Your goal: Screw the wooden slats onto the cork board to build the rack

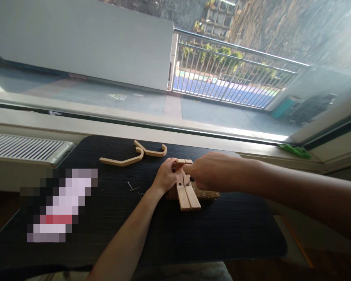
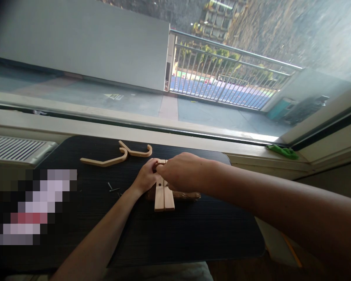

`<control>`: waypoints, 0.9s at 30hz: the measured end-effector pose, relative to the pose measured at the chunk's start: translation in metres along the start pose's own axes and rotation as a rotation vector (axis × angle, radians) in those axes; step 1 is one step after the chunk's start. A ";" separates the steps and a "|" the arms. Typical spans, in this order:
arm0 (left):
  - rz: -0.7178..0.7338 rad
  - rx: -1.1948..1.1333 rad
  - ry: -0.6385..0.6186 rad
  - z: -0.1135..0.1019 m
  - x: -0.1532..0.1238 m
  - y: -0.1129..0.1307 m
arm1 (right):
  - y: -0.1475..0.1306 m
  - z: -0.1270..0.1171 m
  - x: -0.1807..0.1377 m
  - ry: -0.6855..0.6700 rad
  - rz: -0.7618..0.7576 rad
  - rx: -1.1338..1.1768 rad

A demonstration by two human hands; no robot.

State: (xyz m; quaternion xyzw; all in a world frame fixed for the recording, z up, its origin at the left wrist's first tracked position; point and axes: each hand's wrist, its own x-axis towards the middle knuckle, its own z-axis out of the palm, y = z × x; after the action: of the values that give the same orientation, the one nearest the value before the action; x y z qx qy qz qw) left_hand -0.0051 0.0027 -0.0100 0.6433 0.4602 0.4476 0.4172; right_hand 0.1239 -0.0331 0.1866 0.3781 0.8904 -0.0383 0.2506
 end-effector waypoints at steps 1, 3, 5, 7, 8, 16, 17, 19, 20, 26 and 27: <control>0.000 -0.001 -0.001 0.000 0.000 0.000 | 0.000 -0.001 0.000 -0.003 -0.003 0.000; 0.001 -0.003 -0.001 0.000 0.000 -0.001 | -0.001 -0.003 0.002 -0.039 -0.009 -0.001; 0.003 0.004 -0.001 0.001 0.001 -0.003 | -0.001 -0.007 0.003 -0.073 -0.009 -0.003; 0.009 0.016 0.005 0.002 0.001 -0.004 | -0.001 -0.010 0.003 -0.097 0.009 0.007; 0.012 0.021 0.007 0.002 0.001 -0.004 | -0.001 -0.011 0.003 -0.119 0.017 0.017; -0.001 0.054 0.001 0.001 0.001 0.000 | 0.001 -0.008 -0.001 -0.092 0.071 0.035; 0.000 0.053 -0.001 0.001 0.001 0.000 | 0.001 -0.008 0.000 -0.092 0.076 0.045; 0.002 0.046 -0.003 0.000 0.001 -0.001 | 0.002 -0.007 0.002 -0.095 0.084 0.064; 0.002 0.041 -0.005 0.000 0.001 -0.001 | 0.002 -0.007 0.004 -0.099 0.088 0.071; -0.003 0.017 -0.010 0.001 0.000 -0.001 | -0.002 -0.012 0.010 -0.143 0.123 0.060; -0.008 0.011 -0.014 0.001 0.000 -0.001 | -0.002 -0.013 0.011 -0.144 0.121 0.050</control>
State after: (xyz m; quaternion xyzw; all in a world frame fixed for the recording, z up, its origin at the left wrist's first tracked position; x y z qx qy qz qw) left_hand -0.0042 0.0024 -0.0111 0.6468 0.4622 0.4391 0.4186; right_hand 0.1104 -0.0244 0.1927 0.4338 0.8443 -0.0722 0.3062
